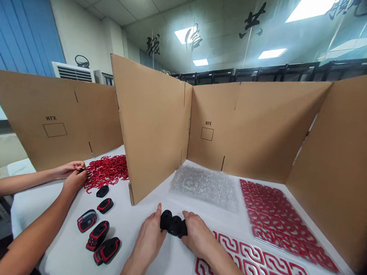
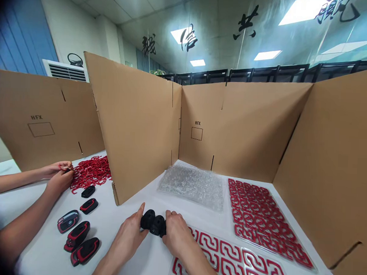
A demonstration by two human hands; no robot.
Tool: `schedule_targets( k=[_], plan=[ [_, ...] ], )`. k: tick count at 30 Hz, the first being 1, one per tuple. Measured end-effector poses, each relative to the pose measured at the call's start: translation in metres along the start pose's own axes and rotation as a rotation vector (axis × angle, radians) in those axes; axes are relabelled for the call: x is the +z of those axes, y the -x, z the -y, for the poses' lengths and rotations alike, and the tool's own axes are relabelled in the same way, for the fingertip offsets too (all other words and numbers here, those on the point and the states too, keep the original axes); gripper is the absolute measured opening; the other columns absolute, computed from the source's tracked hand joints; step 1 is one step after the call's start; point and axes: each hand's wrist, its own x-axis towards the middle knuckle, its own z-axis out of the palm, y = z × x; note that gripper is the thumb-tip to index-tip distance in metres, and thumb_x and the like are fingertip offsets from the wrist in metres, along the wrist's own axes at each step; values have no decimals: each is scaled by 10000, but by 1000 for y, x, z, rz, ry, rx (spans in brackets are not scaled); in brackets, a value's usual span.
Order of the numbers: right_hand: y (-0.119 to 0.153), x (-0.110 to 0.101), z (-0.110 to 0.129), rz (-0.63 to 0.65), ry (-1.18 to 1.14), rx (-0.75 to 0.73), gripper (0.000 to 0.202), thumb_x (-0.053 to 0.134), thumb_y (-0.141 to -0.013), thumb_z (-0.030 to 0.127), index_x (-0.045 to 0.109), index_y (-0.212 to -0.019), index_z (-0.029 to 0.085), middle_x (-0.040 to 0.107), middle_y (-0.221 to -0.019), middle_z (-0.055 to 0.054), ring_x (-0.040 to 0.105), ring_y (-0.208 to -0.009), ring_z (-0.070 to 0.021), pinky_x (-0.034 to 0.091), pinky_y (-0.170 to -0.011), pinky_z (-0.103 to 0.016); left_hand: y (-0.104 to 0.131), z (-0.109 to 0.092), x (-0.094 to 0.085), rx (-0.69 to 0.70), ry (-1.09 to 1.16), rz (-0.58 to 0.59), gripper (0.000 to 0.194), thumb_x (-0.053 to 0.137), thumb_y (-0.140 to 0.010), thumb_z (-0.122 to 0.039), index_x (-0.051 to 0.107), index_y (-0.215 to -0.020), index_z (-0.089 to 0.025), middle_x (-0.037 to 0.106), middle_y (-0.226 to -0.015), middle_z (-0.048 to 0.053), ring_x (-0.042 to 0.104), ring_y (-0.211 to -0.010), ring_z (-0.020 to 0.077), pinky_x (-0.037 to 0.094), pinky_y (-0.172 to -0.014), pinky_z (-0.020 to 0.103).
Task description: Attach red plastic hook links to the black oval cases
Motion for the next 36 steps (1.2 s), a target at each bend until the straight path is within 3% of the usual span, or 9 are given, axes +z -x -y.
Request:
schedule_targets(
  k=[5,10,13,16,20,23,26,31,36],
  plan=[
    [0,1,1,-17,21,-10,591,620,-629,118,581,-1218,95,631,-1150,-162,587,-1083,-293,433,-899,-320,0,-3,2,-25,-16,-20,813,596,-775,-87,217,-1493,-54,655,-1216,158,622,-1089,193,409,-853,189],
    [-2,4,10,-22,53,7,539,686,-629,293,625,-1133,112,623,-1114,-160,565,-1045,-333,445,-870,-373,6,1,3,-19,25,-31,847,590,-792,-133,140,-1503,-37,645,-1227,156,610,-1103,196,419,-880,203],
    [-4,6,17,-21,74,13,512,663,-646,244,629,-1132,85,629,-1110,-185,558,-1050,-341,421,-911,-394,13,2,4,-49,65,-30,839,556,-810,-140,100,-1503,-19,606,-1294,178,585,-1160,196,410,-936,211],
    [-5,6,19,-14,78,17,514,639,-655,196,623,-1151,57,632,-1108,-206,557,-1068,-351,405,-940,-406,24,4,10,-70,97,-5,822,504,-841,-173,49,-1506,-10,501,-1415,208,497,-1288,209,381,-1014,238],
    [-3,1,14,6,57,39,666,640,-616,152,552,-1271,64,609,-1156,-193,581,-1070,-324,430,-922,-366,38,12,21,-78,111,60,862,544,-804,-244,110,-1485,56,252,-1555,238,277,-1433,261,264,-1136,290],
    [3,-3,7,20,47,58,812,635,-603,139,442,-1389,62,585,-1200,-184,587,-1084,-293,440,-918,-325,40,15,20,-94,219,57,824,515,-808,-225,132,-1490,35,356,-1514,219,445,-1334,234,347,-1081,268],
    [10,-4,1,16,52,71,902,605,-606,108,333,-1464,54,565,-1244,-188,566,-1133,-287,416,-964,-313,36,13,11,-145,377,37,765,447,-807,-138,144,-1498,-9,462,-1451,181,636,-1039,154,451,-934,215],
    [10,1,-6,29,-33,74,933,575,-624,90,252,-1499,63,585,-1229,-182,600,-1108,-280,436,-931,-300,29,7,1,-173,436,62,793,422,-786,-85,95,-1507,-31,543,-1385,156,657,-797,110,468,-860,199],
    [4,9,-9,-34,-63,49,873,557,-674,97,262,-1494,54,610,-1192,-177,597,-1118,-276,435,-926,-296,28,9,4,-143,370,45,780,435,-790,-99,139,-1511,-69,618,-1292,126,671,-845,131,477,-842,211]
  ],
)
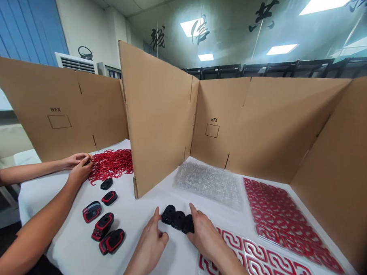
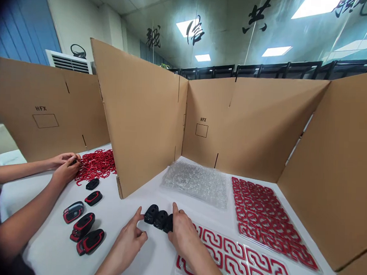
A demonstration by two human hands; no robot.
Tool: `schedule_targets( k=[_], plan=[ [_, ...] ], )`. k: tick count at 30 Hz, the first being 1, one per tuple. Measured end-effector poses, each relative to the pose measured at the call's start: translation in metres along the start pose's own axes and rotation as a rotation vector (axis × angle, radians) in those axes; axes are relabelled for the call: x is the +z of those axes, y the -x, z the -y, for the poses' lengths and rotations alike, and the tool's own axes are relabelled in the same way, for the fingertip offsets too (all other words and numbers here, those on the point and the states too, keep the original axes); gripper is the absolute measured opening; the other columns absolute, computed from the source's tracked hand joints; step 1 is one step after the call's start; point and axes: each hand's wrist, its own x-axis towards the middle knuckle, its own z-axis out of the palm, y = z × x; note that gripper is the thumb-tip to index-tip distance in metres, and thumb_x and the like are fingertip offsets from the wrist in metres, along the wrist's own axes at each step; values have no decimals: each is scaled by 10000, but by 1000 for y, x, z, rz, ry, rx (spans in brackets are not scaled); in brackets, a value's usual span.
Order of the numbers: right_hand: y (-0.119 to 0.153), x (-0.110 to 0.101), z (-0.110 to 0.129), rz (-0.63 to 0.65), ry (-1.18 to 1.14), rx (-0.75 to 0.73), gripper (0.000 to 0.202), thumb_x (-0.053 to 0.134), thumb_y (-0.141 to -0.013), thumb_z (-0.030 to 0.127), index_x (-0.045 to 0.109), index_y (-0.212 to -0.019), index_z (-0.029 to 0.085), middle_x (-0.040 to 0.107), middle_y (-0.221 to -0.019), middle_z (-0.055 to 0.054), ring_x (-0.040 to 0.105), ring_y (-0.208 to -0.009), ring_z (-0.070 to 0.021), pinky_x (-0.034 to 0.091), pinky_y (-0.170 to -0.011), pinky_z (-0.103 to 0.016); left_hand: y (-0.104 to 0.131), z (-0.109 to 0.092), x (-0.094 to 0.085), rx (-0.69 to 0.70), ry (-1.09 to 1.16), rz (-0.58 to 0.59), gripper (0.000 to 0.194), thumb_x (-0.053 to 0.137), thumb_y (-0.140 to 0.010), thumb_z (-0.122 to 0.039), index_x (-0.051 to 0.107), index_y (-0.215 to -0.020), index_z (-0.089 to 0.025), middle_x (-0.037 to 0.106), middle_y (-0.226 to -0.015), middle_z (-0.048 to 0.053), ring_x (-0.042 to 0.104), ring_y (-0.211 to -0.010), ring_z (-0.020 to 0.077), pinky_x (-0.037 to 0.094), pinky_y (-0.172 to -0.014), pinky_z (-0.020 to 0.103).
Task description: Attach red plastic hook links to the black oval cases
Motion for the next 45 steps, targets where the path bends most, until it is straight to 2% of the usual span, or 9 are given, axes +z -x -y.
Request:
schedule_targets(
  k=[7,16,21,29,34,37,39,42,45],
  plan=[
    [-1,5,-5,-18,4,-18,892,549,-649,98,266,-1496,78,584,-1239,-171,603,-1110,-265,439,-910,-281,0,1,-3,-9,-45,9,773,487,-792,-152,206,-1511,-107,701,-1118,90,672,-825,160,482,-860,255],
    [-4,6,-4,-22,-26,1,880,555,-644,104,295,-1485,81,601,-1203,-166,602,-1108,-268,436,-928,-291,-9,12,5,26,61,16,797,437,-764,-77,168,-1514,-83,624,-1279,126,673,-777,143,511,-860,262],
    [-5,5,1,-5,-17,21,883,563,-659,121,277,-1494,90,600,-1198,-163,603,-1104,-280,436,-920,-301,-11,12,3,17,17,15,798,444,-757,-112,192,-1514,-117,605,-1321,118,677,-857,151,524,-810,232],
    [-11,13,11,-23,19,24,876,560,-673,88,260,-1495,62,601,-1204,-184,610,-1093,-289,446,-910,-313,-12,9,-2,13,-23,-13,780,441,-756,-112,219,-1504,-96,633,-1275,127,659,-974,187,503,-896,281],
    [-11,11,17,-22,23,25,859,562,-679,88,278,-1488,54,594,-1214,-191,609,-1094,-294,451,-919,-316,-13,6,-8,4,25,-41,742,454,-781,-121,248,-1494,-91,623,-1279,135,672,-891,177,495,-922,308],
    [-9,10,16,-28,14,22,851,556,-680,92,285,-1486,57,547,-1277,-198,606,-1110,-291,452,-926,-315,-7,15,-2,61,49,-122,707,457,-790,-141,290,-1474,-79,552,-1353,157,671,-875,170,498,-922,302],
    [-9,11,15,-22,-2,20,857,555,-673,82,284,-1485,57,525,-1307,-204,595,-1138,-286,445,-938,-306,1,24,8,139,54,-169,667,458,-790,-174,355,-1441,-73,534,-1358,163,668,-879,174,531,-853,279],
    [-11,11,13,-19,-18,19,851,548,-668,65,295,-1480,62,538,-1300,-205,575,-1175,-282,431,-955,-300,15,38,25,245,36,-148,526,493,-754,-216,570,-1270,-146,633,-1199,115,668,-820,180,560,-621,239],
    [-13,12,12,-14,-22,15,821,542,-679,70,320,-1469,67,563,-1268,-199,575,-1170,-289,425,-959,-317,26,47,37,349,43,-150,362,489,-742,-200,680,-1050,-184,699,-999,81,668,-778,181,558,-608,241]
  ],
)
